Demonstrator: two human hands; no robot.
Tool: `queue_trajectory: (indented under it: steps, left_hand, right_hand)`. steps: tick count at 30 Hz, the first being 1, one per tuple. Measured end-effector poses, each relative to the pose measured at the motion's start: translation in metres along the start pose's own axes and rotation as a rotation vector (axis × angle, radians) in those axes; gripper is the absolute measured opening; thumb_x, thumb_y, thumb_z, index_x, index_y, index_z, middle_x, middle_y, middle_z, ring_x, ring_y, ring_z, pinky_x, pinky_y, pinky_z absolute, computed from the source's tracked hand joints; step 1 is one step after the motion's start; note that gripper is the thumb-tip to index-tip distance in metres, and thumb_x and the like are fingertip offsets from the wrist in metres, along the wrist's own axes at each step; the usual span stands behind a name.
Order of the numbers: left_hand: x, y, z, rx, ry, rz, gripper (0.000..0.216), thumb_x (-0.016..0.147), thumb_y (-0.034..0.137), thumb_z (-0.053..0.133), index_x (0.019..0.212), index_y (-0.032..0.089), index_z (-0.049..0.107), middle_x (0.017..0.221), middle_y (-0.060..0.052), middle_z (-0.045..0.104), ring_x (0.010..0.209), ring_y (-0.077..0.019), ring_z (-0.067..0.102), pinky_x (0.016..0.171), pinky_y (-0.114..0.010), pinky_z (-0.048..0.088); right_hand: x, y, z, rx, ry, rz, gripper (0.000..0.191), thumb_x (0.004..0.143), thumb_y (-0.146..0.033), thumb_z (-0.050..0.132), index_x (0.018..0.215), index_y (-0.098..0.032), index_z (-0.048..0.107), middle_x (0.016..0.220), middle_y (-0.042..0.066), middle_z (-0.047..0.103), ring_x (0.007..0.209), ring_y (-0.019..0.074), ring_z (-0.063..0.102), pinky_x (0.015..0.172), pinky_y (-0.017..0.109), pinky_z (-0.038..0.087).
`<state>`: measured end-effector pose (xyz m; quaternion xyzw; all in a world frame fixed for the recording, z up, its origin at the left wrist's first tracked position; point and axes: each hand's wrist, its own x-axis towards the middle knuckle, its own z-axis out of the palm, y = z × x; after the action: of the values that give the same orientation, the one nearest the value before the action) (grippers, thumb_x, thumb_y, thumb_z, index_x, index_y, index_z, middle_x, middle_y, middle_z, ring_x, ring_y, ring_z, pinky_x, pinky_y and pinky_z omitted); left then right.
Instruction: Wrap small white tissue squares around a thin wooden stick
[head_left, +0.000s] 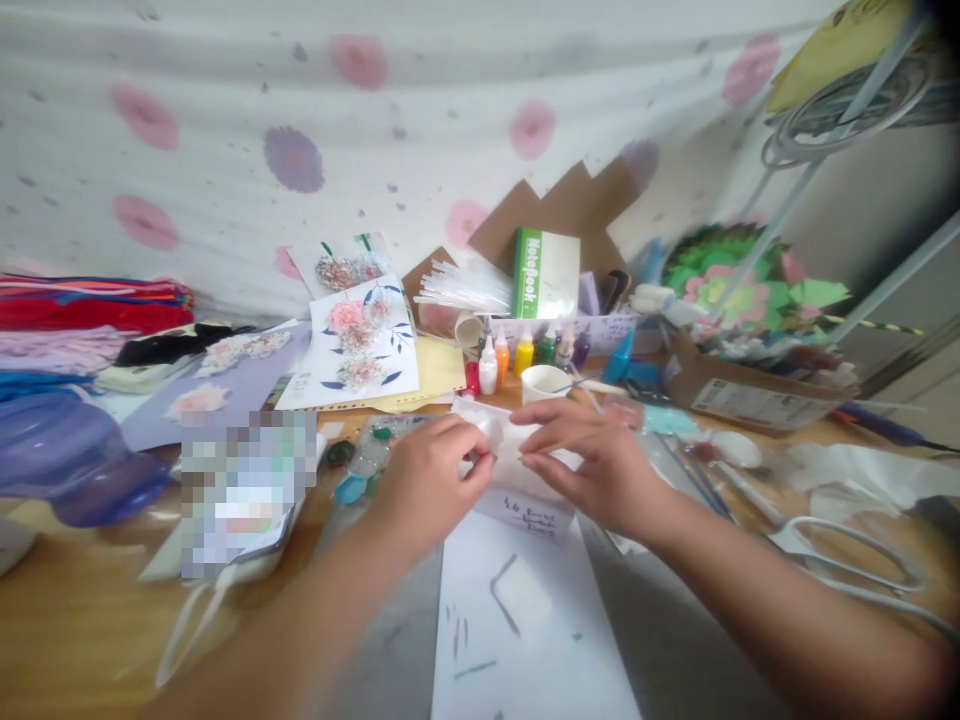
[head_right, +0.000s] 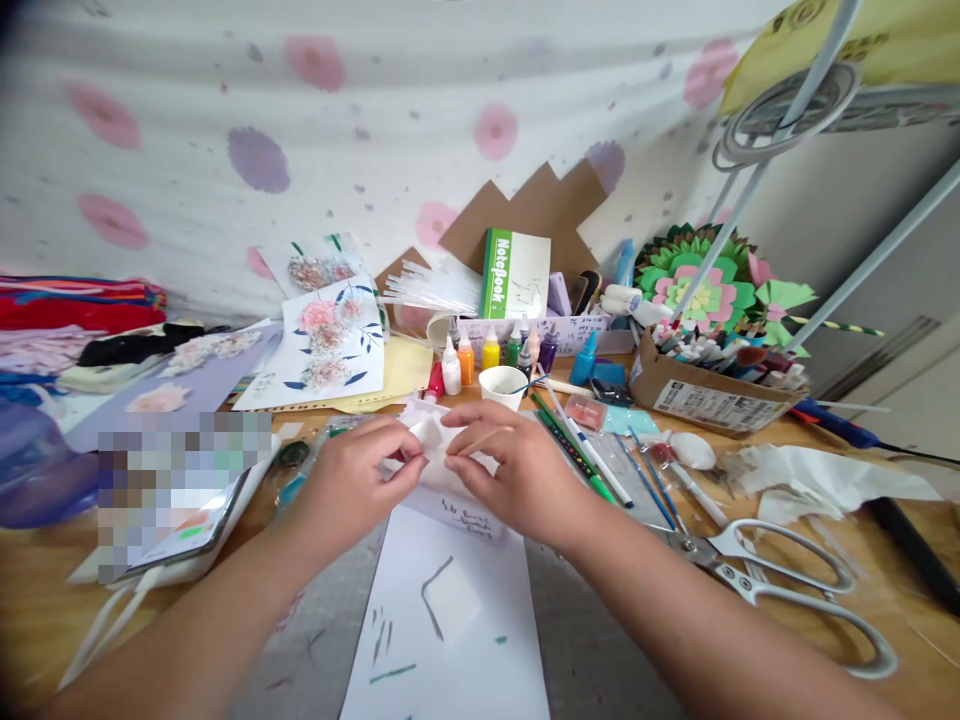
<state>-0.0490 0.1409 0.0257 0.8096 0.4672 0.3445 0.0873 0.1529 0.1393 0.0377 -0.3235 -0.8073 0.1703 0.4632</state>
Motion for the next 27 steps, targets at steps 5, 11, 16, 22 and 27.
queue_trajectory:
  steps: [5,11,16,22,27]
  left_hand:
    - [0.004,-0.003,0.0,-0.191,0.062,-0.118,0.005,0.073,0.015,0.064,0.07,0.019,0.063,0.071,0.002,0.065,0.068,-0.0152,0.059,0.063,-0.026,0.042]
    - [0.009,-0.016,-0.002,-0.262,0.27,-0.259,0.008,0.078,0.018,0.058,0.07,0.019,0.059,0.067,0.002,0.06,0.063,-0.0144,0.056,0.061,-0.027,0.041]
    - [0.004,-0.015,0.003,-0.352,0.364,-0.257,0.002,0.081,0.021,0.058,0.083,0.021,0.057,0.07,0.002,0.058,0.064,-0.0142,0.056,0.061,-0.026,0.043]
    - [-0.009,0.004,0.014,-0.571,0.192,-0.2,0.008,0.081,0.02,0.06,0.088,0.019,0.065,0.084,-0.003,0.068,0.075,-0.016,0.062,0.067,-0.028,0.049]
    - [-0.022,0.025,0.019,-0.866,-0.121,-0.299,0.029,0.075,0.012,0.059,0.103,0.018,0.067,0.085,-0.004,0.071,0.075,-0.0161,0.064,0.064,-0.026,0.05]
  right_hand:
    - [0.002,0.008,0.004,-0.019,0.094,0.124,0.011,0.079,-0.017,0.068,0.07,-0.021,0.072,0.087,0.007,0.078,0.089,0.0222,0.073,0.083,0.037,0.058]
    - [0.011,0.017,0.008,-0.002,0.162,0.37,0.014,0.081,-0.021,0.065,0.07,-0.02,0.072,0.082,0.004,0.079,0.077,0.0218,0.074,0.072,0.035,0.059]
    - [0.017,0.022,0.018,-0.005,0.215,0.452,0.007,0.075,-0.02,0.071,0.068,-0.02,0.072,0.106,0.009,0.077,0.099,0.0293,0.072,0.093,0.047,0.052]
    - [0.013,0.006,-0.017,0.052,0.371,0.442,0.01,0.082,-0.028,0.068,0.08,-0.02,0.072,0.117,0.01,0.072,0.108,0.0305,0.067,0.093,0.05,0.052]
    - [-0.022,-0.022,-0.045,0.182,0.259,0.307,0.013,0.083,-0.029,0.07,0.071,-0.026,0.072,0.083,0.002,0.074,0.091,0.0239,0.07,0.087,0.042,0.056]
